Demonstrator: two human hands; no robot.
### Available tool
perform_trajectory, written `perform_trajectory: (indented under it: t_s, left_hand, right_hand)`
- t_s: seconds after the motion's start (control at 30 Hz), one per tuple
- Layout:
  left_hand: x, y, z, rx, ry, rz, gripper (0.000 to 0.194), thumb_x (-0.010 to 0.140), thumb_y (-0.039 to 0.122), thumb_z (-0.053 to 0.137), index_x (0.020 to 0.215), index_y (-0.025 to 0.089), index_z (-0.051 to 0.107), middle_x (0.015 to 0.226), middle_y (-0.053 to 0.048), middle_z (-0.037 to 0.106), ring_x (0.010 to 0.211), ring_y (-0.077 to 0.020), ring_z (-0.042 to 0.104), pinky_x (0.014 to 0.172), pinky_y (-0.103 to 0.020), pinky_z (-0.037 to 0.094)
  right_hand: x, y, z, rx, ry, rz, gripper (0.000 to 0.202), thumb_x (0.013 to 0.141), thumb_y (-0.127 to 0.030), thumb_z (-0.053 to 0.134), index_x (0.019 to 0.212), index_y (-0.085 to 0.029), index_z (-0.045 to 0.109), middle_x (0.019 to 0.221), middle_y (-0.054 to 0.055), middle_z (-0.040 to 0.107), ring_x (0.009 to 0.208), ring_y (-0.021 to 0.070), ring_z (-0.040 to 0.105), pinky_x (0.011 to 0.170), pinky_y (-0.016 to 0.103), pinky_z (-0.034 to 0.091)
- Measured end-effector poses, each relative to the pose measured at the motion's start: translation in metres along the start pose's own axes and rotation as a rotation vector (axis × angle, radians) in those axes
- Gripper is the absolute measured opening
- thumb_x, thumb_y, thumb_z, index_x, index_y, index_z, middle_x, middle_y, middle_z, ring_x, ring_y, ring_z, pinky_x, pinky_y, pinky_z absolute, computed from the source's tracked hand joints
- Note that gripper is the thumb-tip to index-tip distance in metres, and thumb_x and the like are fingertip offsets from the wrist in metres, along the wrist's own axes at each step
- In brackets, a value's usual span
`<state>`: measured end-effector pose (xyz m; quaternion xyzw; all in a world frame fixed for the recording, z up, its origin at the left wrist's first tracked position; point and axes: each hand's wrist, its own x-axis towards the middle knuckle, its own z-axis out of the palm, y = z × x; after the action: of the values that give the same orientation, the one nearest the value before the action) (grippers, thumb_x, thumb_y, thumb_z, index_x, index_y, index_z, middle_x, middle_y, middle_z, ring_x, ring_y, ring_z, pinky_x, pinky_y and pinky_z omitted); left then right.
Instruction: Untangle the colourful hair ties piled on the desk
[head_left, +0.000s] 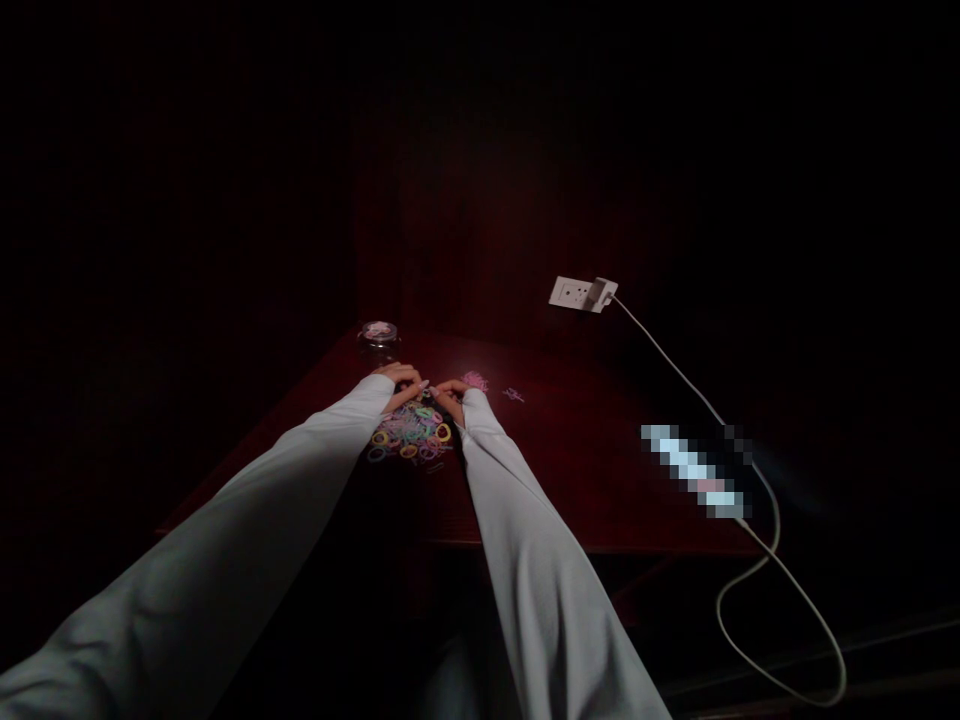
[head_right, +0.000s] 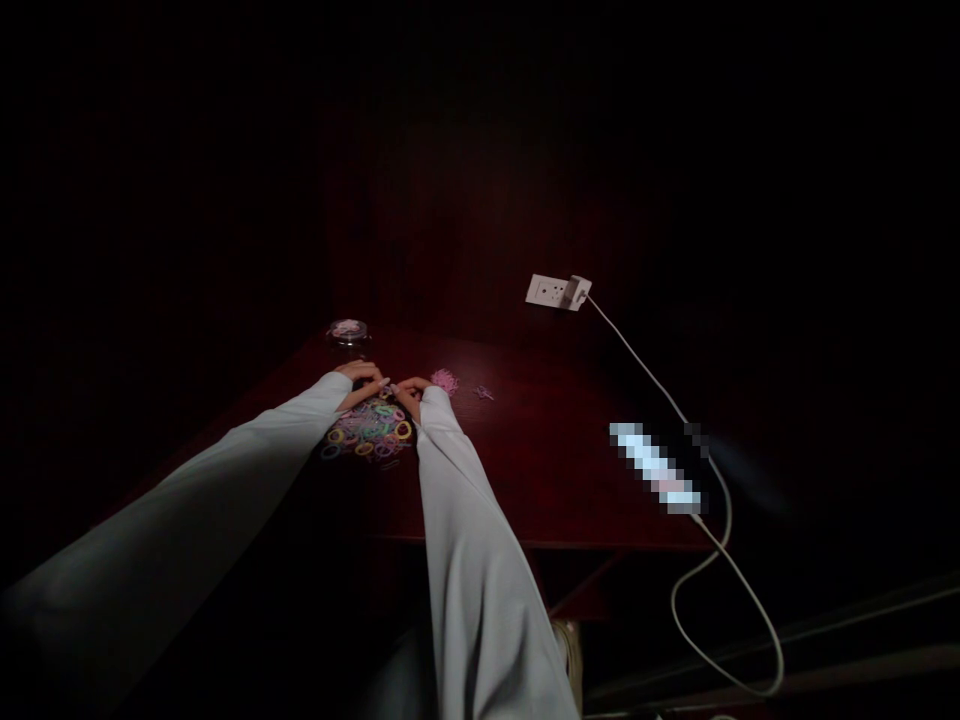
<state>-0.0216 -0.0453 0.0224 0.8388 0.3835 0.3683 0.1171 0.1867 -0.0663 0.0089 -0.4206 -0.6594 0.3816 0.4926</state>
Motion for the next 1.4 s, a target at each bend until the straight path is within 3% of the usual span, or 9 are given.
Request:
perform_trajectory:
  t_s: [0.2, 0.5, 0.73, 0.8, 0.9, 1.0, 1.07, 1.27, 1.4]
  left_hand:
    - [-0.001, 0.001, -0.001, 0.002, 0.006, 0.02, 0.034, 0.101, 0.046, 0.057, 0.08, 0.023, 0.071, 0.085, -0.003, 0.07, 0.084, -0.021, 0.061, 0.085, -0.033, 0.045]
    - [0.0, -0.002, -0.003, 0.05, -0.023, 0.078, 0.032, 0.104, 0.043, 0.054, 0.089, 0.021, 0.072, 0.089, -0.003, 0.071, 0.086, -0.021, 0.06, 0.087, -0.033, 0.046]
    - [0.0, -0.003, -0.003, 0.06, -0.044, 0.09, 0.032, 0.105, 0.043, 0.055, 0.091, 0.021, 0.074, 0.092, -0.003, 0.073, 0.086, -0.02, 0.06, 0.085, -0.031, 0.045]
    - [-0.001, -0.004, -0.003, 0.063, -0.034, 0.083, 0.033, 0.105, 0.044, 0.055, 0.091, 0.021, 0.074, 0.093, -0.003, 0.073, 0.086, -0.02, 0.06, 0.086, -0.032, 0.045]
    - [0.0, -0.008, -0.001, 0.065, -0.005, 0.062, 0.034, 0.105, 0.046, 0.055, 0.09, 0.022, 0.074, 0.092, -0.003, 0.073, 0.087, -0.0203, 0.06, 0.088, -0.032, 0.045]
    - [0.002, -0.015, 0.005, 0.098, 0.036, 0.023, 0.034, 0.103, 0.047, 0.057, 0.089, 0.023, 0.074, 0.089, -0.003, 0.072, 0.088, -0.0214, 0.059, 0.088, -0.034, 0.043]
    - [0.004, -0.019, 0.01, 0.14, 0.076, -0.021, 0.033, 0.101, 0.047, 0.058, 0.086, 0.023, 0.074, 0.088, -0.003, 0.072, 0.09, -0.0224, 0.059, 0.088, -0.034, 0.042]
    - [0.006, -0.022, 0.013, 0.227, 0.122, -0.127, 0.028, 0.098, 0.043, 0.06, 0.084, 0.024, 0.073, 0.091, -0.003, 0.075, 0.096, -0.0239, 0.061, 0.089, -0.035, 0.042]
    - [0.004, -0.025, 0.002, 0.27, 0.12, -0.259, 0.021, 0.097, 0.043, 0.064, 0.092, 0.026, 0.076, 0.103, -0.003, 0.078, 0.108, -0.0261, 0.064, 0.095, -0.037, 0.044]
  right_hand:
    - [0.001, 0.002, 0.001, 0.057, 0.006, 0.018, 0.023, 0.086, -0.042, 0.078, 0.079, -0.02, 0.073, 0.067, -0.003, 0.061, 0.056, 0.009, 0.041, 0.057, 0.026, 0.031]
    - [-0.006, -0.008, 0.002, 0.034, 0.016, 0.026, 0.049, 0.08, -0.069, 0.077, 0.077, -0.022, 0.066, 0.065, -0.003, 0.058, 0.06, 0.0112, 0.045, 0.06, 0.026, 0.035]
    - [-0.001, -0.002, 0.005, -0.056, 0.042, 0.002, 0.046, 0.092, -0.066, 0.068, 0.078, -0.023, 0.065, 0.069, -0.004, 0.058, 0.063, 0.0124, 0.046, 0.064, 0.026, 0.038]
    - [0.003, -0.002, -0.007, -0.188, 0.111, -0.022, 0.037, 0.098, -0.054, 0.065, 0.079, -0.022, 0.066, 0.073, -0.003, 0.059, 0.068, 0.0133, 0.049, 0.068, 0.025, 0.041]
    - [0.004, -0.004, -0.048, -0.528, 0.293, -0.04, 0.023, 0.101, -0.035, 0.064, 0.083, -0.022, 0.069, 0.086, 0.0, 0.065, 0.085, 0.0167, 0.055, 0.085, 0.029, 0.042]
    - [-0.004, -0.005, -0.092, -0.836, 0.484, 0.094, 0.019, 0.102, -0.033, 0.067, 0.091, -0.021, 0.077, 0.096, 0.005, 0.068, 0.098, 0.0215, 0.054, 0.092, 0.036, 0.037]
    - [-0.011, -0.004, -0.111, -0.918, 0.537, 0.178, 0.021, 0.104, -0.033, 0.066, 0.095, -0.021, 0.08, 0.101, 0.008, 0.068, 0.101, 0.024, 0.052, 0.092, 0.04, 0.034]
    - [-0.016, 0.005, -0.113, -0.963, 0.474, 0.215, 0.02, 0.098, -0.038, 0.076, 0.088, -0.021, 0.08, 0.103, 0.01, 0.068, 0.104, 0.026, 0.047, 0.09, 0.042, 0.03]
    - [-0.012, 0.01, -0.109, -0.906, 0.534, 0.228, 0.025, 0.103, -0.038, 0.065, 0.09, -0.021, 0.078, 0.102, 0.01, 0.067, 0.103, 0.0264, 0.047, 0.09, 0.041, 0.031]
